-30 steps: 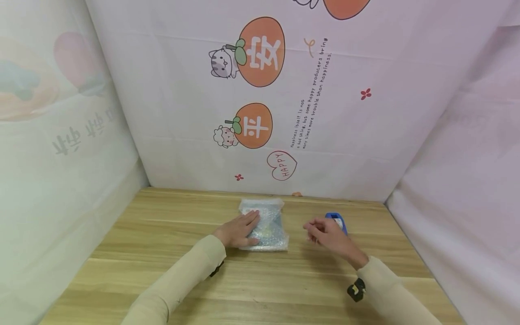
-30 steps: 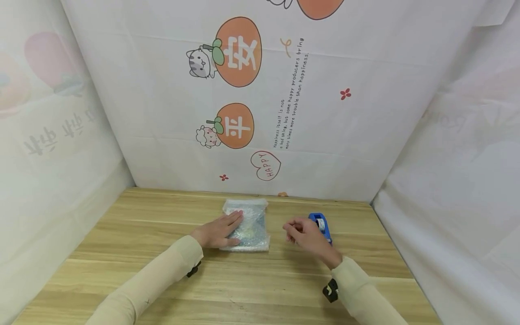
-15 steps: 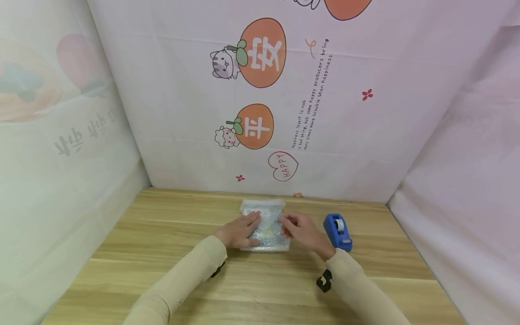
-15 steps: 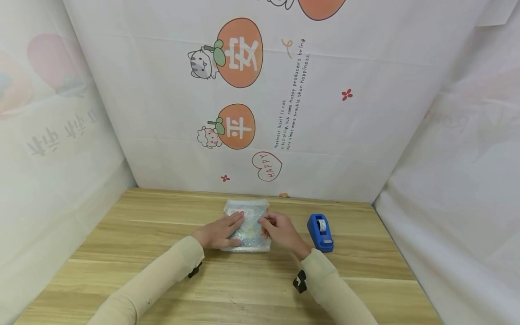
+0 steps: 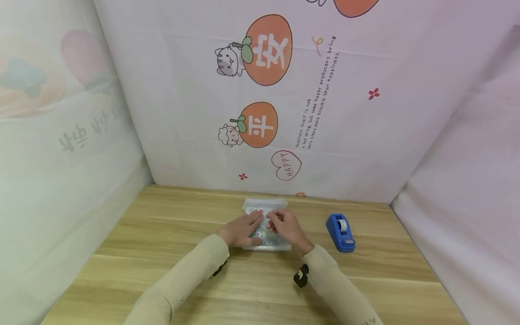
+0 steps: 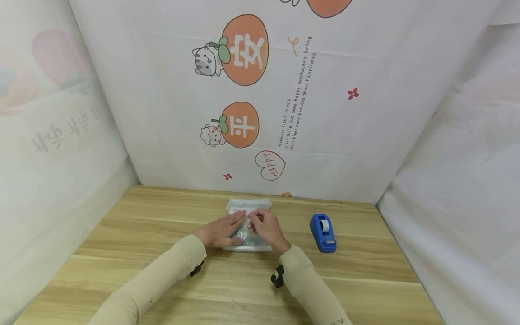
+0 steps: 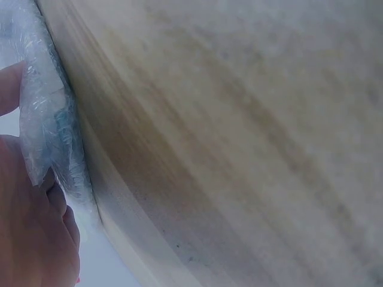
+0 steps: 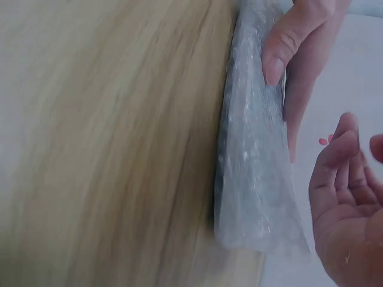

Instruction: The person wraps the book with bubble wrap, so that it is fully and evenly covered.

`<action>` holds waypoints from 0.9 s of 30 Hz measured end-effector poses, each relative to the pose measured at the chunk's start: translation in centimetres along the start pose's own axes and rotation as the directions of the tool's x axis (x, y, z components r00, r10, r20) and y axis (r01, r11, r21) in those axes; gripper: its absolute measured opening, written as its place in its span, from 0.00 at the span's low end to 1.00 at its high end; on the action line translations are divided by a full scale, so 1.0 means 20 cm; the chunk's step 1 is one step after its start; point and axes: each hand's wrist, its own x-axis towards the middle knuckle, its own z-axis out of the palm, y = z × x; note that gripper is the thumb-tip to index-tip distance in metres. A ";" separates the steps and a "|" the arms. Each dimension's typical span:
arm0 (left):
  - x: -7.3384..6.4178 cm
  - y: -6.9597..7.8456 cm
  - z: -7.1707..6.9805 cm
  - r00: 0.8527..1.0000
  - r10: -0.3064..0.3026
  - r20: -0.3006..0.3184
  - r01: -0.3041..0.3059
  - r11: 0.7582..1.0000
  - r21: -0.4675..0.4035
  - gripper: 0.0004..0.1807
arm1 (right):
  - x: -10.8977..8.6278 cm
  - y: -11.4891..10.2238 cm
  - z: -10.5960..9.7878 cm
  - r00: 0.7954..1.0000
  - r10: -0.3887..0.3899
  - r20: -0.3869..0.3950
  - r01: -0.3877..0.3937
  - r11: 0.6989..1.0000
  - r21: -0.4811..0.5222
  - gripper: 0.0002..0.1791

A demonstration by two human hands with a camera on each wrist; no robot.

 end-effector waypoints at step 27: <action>0.01 -0.01 0.02 1.000 0.005 -0.003 -0.005 1.000 -0.014 0.46 | 0.01 0.01 0.03 0.960 0.278 0.027 -0.279 0.959 0.048 0.10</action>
